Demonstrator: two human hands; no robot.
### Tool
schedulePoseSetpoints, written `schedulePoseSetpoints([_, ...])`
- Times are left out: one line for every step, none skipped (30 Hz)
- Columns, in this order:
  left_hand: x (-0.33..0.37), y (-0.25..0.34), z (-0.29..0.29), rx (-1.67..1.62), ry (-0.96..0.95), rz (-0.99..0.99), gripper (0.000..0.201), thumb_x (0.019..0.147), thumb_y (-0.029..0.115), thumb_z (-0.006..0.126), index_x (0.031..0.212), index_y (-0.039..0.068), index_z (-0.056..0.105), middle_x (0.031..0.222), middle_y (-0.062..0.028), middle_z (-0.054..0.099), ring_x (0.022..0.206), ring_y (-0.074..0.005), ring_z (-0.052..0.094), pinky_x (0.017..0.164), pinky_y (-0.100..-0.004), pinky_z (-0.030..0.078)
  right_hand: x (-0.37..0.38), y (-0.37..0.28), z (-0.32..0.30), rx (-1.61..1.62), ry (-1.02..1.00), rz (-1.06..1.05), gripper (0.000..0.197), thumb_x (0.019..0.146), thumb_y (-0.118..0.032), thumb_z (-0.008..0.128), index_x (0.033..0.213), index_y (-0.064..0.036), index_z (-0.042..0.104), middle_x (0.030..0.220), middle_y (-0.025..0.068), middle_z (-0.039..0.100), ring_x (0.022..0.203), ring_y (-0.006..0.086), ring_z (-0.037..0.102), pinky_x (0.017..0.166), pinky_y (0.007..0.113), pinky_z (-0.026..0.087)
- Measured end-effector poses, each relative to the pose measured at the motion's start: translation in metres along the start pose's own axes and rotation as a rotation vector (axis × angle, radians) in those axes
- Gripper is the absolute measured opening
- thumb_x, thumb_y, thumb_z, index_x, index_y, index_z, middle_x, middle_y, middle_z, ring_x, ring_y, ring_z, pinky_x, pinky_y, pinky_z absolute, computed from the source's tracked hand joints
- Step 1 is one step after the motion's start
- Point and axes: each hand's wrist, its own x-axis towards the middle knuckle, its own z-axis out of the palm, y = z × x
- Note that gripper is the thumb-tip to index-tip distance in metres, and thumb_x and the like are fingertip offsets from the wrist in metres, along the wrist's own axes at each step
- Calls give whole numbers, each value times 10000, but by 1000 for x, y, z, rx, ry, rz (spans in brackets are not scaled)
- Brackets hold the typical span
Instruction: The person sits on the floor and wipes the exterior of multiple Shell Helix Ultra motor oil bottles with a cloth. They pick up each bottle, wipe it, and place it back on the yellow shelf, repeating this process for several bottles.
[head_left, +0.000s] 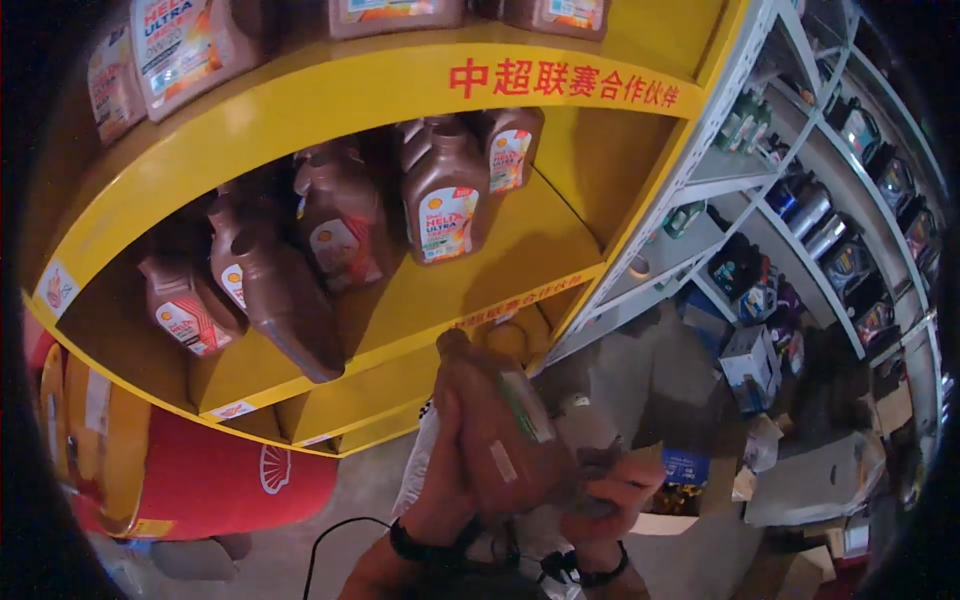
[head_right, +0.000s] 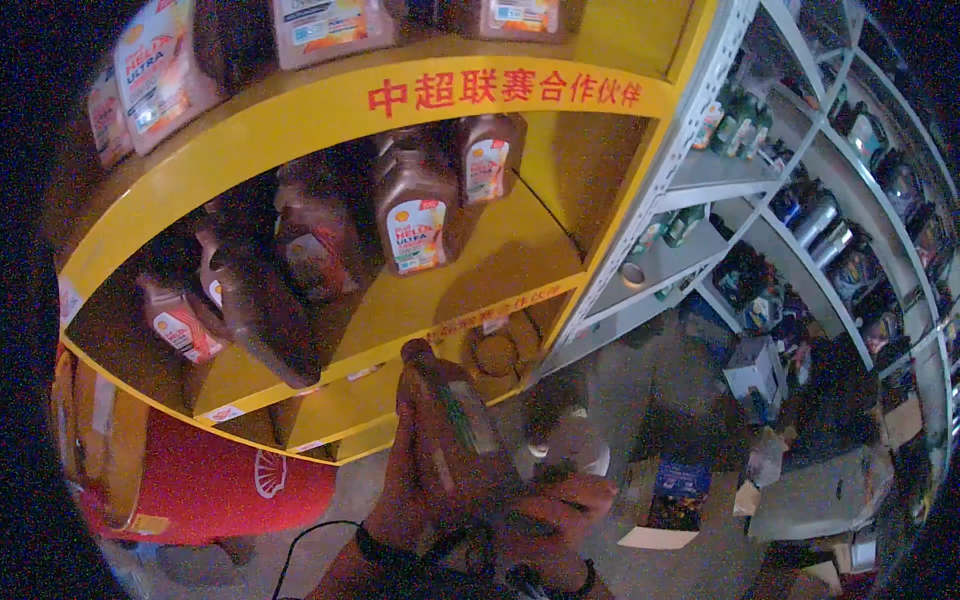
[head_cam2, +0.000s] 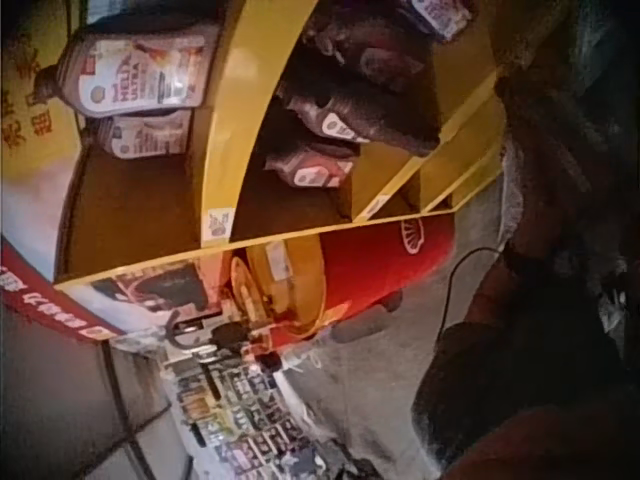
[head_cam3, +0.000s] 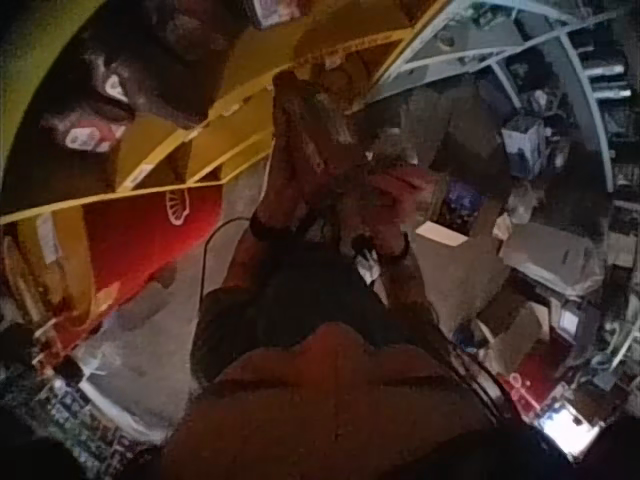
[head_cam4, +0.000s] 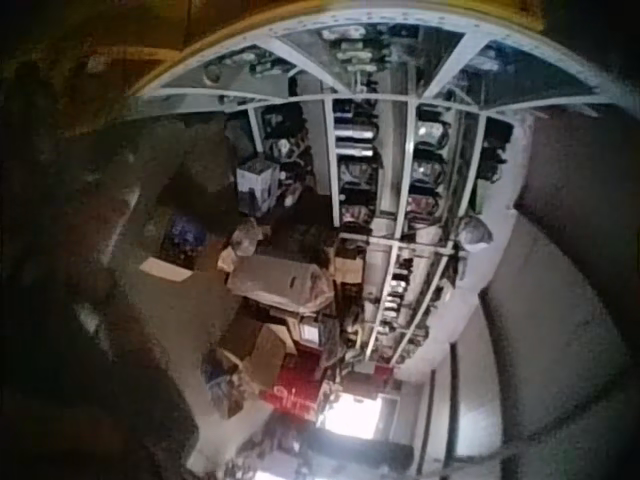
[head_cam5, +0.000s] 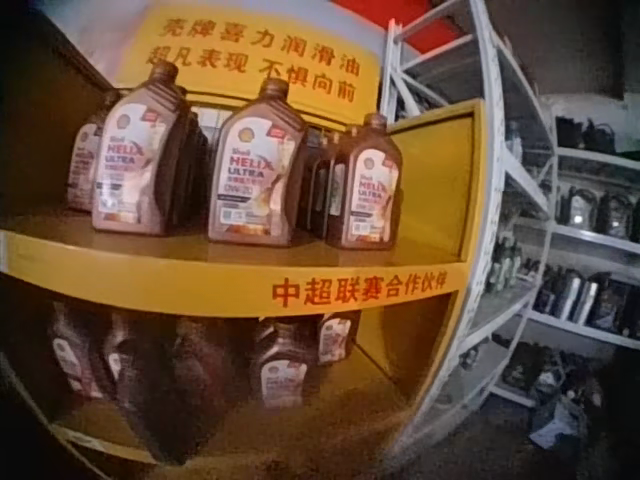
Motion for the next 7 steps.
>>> schedulePoseSetpoints([-2,2,-2,93,28,76,756,893,623,524,1388,71,378,1311,-92,514,1198,-226,525,1046,-396,423,3,4,0,43,55,29,206,641,-49,590,836,-110,563,903,74,442,878,225,459,800,335,389])
schedulePoseSetpoints([-5,3,-5,185,59,152,765,878,611,568,1381,67,381,1296,-83,521,1192,-222,526,1047,-391,419,7,8,0,87,109,58,219,655,-36,563,864,-100,552,908,78,441,889,227,459,822,333,393])
schedulePoseSetpoints([-3,1,-14,421,105,297,788,847,593,620,1378,63,379,1287,-76,522,1189,-222,523,1051,-388,411,11,9,1,146,143,153,218,666,-36,556,875,-97,543,920,80,443,898,229,457,839,342,392])
schedulePoseSetpoints([1,-2,-28,659,153,441,815,817,576,672,1374,59,378,1278,-68,524,1186,-222,521,1055,-385,404,16,10,3,205,177,250,218,677,-36,550,887,-93,534,932,81,445,908,231,456,856,350,391])
schedulePoseSetpoints([3,-5,-39,898,200,584,846,786,558,724,1370,55,376,1269,-61,526,1184,-222,518,1060,-382,396,21,9,5,264,210,347,217,688,-36,544,898,-89,526,943,82,447,917,233,454,873,359,391])
schedulePoseSetpoints([0,-5,-43,1033,203,640,848,788,544,729,1380,58,364,1302,-63,502,1197,-238,509,1065,-379,389,24,9,7,299,206,375,251,678,-21,546,917,-92,518,946,78,449,910,225,452,869,371,388])
schedulePoseSetpoints([-3,-6,-47,1168,205,696,850,790,530,733,1389,61,352,1336,-65,478,1210,-253,500,1069,-377,382,25,8,9,333,202,402,286,667,-7,548,937,-95,511,949,74,450,902,216,450,864,384,385])
